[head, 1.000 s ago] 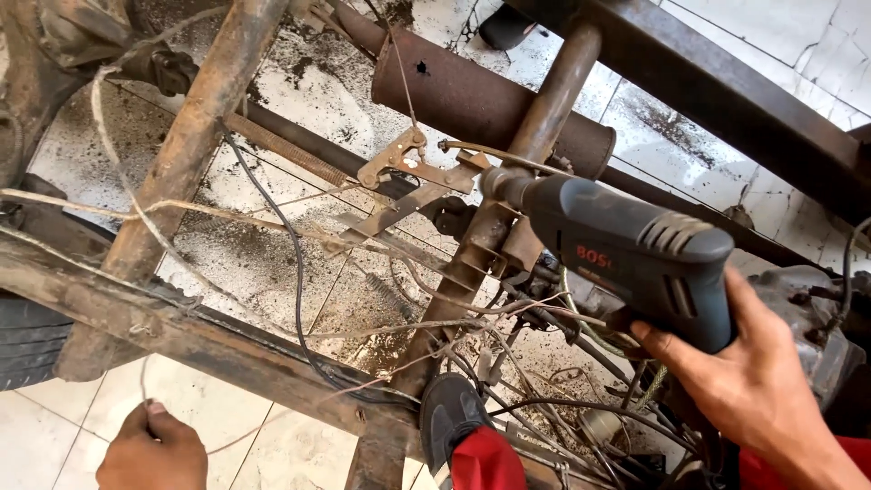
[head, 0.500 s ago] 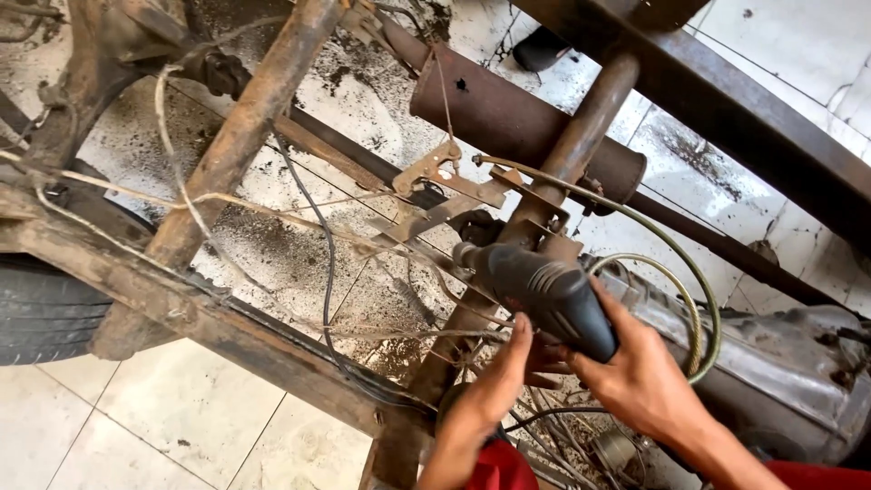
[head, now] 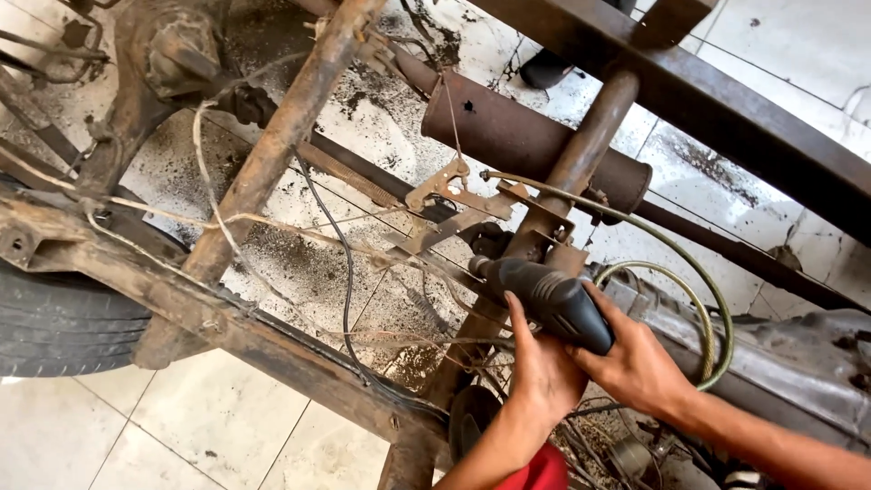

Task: Using a power drill to bore holes into a vehicle chassis frame.

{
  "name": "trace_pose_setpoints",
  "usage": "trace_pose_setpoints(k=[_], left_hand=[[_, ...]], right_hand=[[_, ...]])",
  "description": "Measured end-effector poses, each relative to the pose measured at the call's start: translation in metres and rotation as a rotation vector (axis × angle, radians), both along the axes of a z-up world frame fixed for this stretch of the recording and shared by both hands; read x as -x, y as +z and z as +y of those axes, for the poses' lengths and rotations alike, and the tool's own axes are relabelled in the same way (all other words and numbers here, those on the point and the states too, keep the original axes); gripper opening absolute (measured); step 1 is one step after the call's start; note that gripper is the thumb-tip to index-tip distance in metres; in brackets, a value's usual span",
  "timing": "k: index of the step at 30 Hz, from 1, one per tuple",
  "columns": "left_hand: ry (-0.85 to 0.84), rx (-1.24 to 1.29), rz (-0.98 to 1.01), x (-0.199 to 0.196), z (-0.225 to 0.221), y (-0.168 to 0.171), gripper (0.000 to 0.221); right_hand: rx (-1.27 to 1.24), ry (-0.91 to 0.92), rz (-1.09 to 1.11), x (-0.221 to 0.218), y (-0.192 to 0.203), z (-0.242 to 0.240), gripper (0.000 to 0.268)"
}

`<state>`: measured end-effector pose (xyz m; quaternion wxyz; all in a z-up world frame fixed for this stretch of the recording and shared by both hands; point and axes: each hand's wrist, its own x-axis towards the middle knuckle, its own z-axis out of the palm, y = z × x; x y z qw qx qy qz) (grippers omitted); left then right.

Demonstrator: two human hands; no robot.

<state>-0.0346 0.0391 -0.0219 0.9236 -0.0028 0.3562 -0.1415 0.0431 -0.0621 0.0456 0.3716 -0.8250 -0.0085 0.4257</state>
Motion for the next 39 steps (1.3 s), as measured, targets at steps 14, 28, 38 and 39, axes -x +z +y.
trace_pose_setpoints(k=[14,28,38,39], left_hand=[[0.104,-0.168,0.285,-0.015,-0.016,-0.014,0.110],[0.131,-0.263,0.506,-0.030,-0.007,-0.009,0.104],[0.186,-0.222,0.434,-0.030,-0.012,-0.013,0.101],[0.191,-0.205,0.414,-0.029,-0.013,-0.015,0.102]], right_hand=[[-0.045,0.132,0.030,-0.006,-0.012,-0.022,0.100],[-0.111,0.261,0.075,-0.026,-0.012,-0.017,0.103],[0.039,0.250,0.085,-0.026,0.000,-0.001,0.104],[0.037,0.246,0.084,-0.025,-0.005,-0.004,0.103]])
